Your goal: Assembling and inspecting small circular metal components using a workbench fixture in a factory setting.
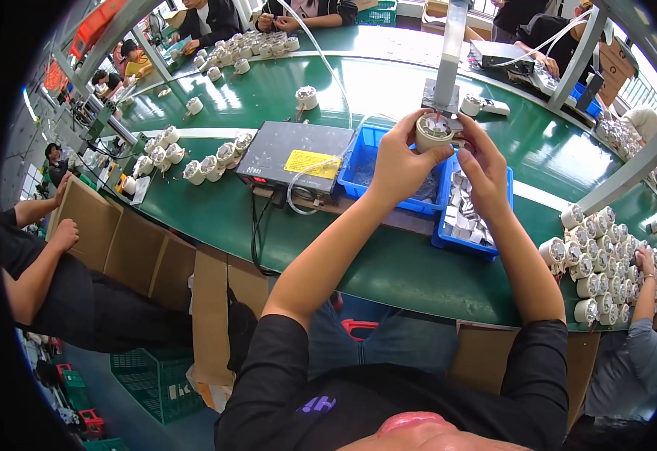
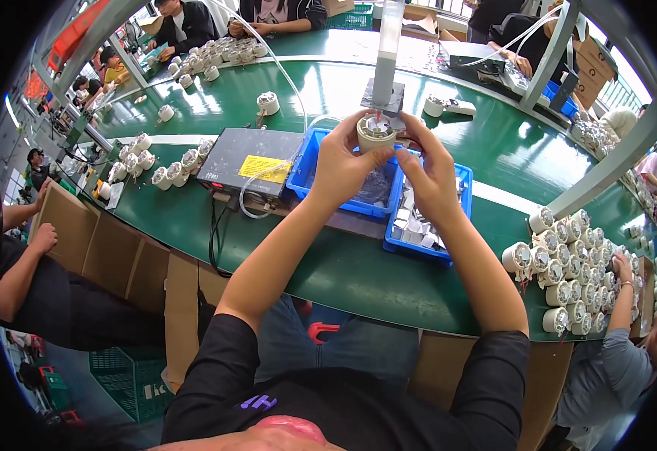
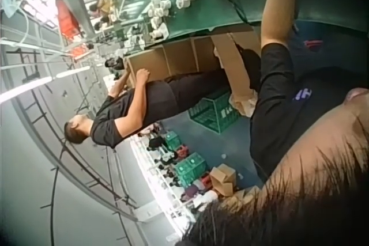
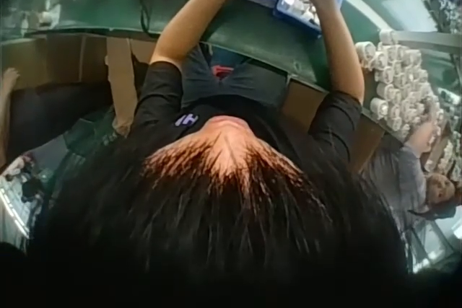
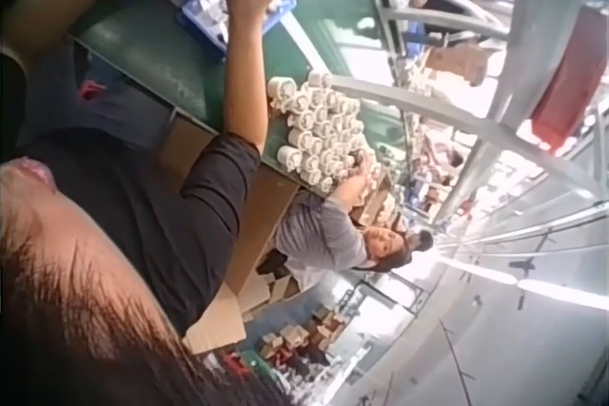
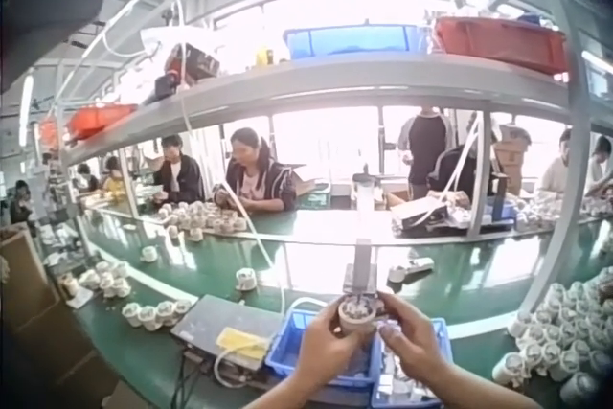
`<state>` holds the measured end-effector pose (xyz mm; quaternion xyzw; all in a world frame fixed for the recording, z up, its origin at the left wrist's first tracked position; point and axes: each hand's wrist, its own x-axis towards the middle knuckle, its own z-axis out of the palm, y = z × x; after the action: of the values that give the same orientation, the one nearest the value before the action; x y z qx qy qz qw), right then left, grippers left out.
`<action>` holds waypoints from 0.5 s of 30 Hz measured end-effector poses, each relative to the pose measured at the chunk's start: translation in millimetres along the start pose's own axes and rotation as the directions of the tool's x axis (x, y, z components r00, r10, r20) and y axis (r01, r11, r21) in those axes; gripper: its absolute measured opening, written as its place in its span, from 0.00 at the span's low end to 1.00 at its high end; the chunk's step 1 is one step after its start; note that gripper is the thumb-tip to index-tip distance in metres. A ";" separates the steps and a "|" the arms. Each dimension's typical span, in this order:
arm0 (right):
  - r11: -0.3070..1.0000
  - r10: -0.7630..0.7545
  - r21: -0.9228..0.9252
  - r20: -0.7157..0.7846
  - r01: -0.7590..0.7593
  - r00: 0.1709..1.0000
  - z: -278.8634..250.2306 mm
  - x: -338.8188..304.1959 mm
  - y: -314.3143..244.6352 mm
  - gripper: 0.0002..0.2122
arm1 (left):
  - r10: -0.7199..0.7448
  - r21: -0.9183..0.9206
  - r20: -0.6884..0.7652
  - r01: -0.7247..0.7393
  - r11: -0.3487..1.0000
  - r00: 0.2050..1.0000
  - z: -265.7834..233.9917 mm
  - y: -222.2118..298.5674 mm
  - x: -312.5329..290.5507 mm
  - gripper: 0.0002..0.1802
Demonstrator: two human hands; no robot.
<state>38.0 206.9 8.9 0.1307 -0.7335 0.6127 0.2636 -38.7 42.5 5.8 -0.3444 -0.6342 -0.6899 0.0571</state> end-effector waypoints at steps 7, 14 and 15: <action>1.000 -0.014 0.014 0.020 0.014 1.000 -1.4 -0.5 2.3 0.31 | 0.008 0.003 -0.016 -0.008 1.000 1.000 1.6 2.0 0.1 0.37; 0.999 -0.009 0.031 0.107 0.006 0.994 -1.7 -0.6 5.9 0.35 | 0.011 0.010 -0.059 -0.010 1.000 0.998 -2.0 1.4 -7.7 0.37; 0.999 -0.004 0.040 0.131 -0.002 0.991 -1.2 -0.5 8.3 0.36 | 0.004 0.029 -0.074 -0.002 1.000 0.997 -4.5 2.3 -9.7 0.37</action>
<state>34.4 209.8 1.9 0.1764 -0.7367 0.6173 0.2123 -32.0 34.5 2.6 -0.3186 -0.6412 -0.6927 0.0864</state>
